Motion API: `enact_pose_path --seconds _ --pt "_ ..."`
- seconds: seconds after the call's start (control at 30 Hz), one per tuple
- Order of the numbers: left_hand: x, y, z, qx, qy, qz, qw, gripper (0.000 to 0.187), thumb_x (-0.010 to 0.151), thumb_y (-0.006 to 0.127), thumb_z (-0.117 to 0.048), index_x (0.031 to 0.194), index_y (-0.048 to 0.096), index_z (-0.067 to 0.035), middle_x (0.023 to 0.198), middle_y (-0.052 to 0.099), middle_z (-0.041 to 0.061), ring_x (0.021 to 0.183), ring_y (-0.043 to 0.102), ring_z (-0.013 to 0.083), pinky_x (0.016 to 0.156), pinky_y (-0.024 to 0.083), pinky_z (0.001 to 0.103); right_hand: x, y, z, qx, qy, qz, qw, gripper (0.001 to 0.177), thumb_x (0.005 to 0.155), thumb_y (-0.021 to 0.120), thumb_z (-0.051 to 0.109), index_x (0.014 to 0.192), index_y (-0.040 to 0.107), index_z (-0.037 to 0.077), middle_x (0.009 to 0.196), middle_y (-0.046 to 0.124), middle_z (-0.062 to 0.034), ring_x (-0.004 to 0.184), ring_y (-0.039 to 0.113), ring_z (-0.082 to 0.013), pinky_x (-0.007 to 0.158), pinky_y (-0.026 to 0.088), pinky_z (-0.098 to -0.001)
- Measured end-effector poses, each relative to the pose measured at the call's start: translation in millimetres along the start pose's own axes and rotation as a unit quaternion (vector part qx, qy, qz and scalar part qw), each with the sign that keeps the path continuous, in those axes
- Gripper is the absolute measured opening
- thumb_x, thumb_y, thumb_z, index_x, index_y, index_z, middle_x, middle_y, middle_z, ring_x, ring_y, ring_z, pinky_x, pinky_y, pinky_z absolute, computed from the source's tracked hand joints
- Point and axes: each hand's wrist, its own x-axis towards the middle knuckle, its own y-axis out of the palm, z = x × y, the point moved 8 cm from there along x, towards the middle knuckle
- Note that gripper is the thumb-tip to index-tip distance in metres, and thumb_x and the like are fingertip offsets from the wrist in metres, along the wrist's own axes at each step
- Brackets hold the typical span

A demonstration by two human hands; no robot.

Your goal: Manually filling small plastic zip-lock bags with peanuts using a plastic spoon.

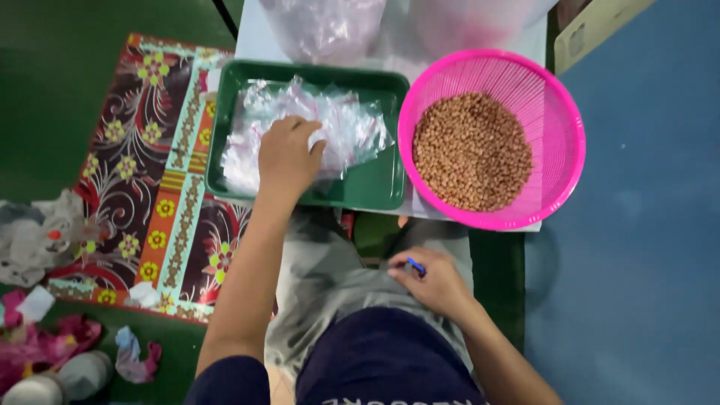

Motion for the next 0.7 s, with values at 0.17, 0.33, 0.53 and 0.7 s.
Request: enact_pose_path --seconds 0.17,0.33,0.53,0.7 --pt "8.7 22.4 -17.1 0.024 0.042 0.095 0.994 0.041 0.077 0.087 -0.037 0.111 0.078 -0.015 0.11 0.071 0.01 0.112 0.065 0.035 0.093 0.051 0.051 4.1 2.7 25.1 0.046 -0.026 0.003 0.999 0.011 0.083 0.083 0.021 0.093 0.081 0.017 0.079 0.076 -0.0047 0.051 0.059 -0.0164 0.05 0.05 -0.0301" --pt "7.6 44.8 -24.1 0.031 0.021 0.202 0.979 0.033 0.083 0.081 -0.035 0.109 0.08 -0.014 0.115 0.069 0.012 0.122 0.06 0.0364 0.104 0.043 0.054 1.9 3.7 14.2 0.054 -0.019 0.004 0.998 0.011 0.082 0.083 0.018 0.092 0.081 0.017 0.079 0.076 -0.0044 0.048 0.058 -0.0156 0.048 0.049 -0.0282" --pt "5.3 8.5 -33.7 -0.103 -0.009 0.139 0.985 0.017 0.098 0.069 -0.019 0.106 0.081 -0.011 0.114 0.069 0.014 0.12 0.061 0.0359 0.105 0.044 0.048 -0.2 -1.1 1.4 0.044 0.003 -0.002 0.999 0.011 0.081 0.084 0.017 0.092 0.081 0.016 0.078 0.076 -0.005 0.048 0.059 -0.0152 0.049 0.049 -0.0294" --pt "-4.5 -23.6 -26.0 -0.355 -0.106 0.015 0.929 0.017 0.104 0.069 -0.028 0.102 0.078 -0.013 0.101 0.074 0.006 0.104 0.071 0.0257 0.095 0.054 0.038 6.4 -3.3 -2.0 0.045 0.025 -0.011 0.999 0.018 0.08 0.085 0.019 0.098 0.082 0.017 0.081 0.076 -0.0076 0.047 0.059 -0.0171 0.047 0.049 -0.0308"
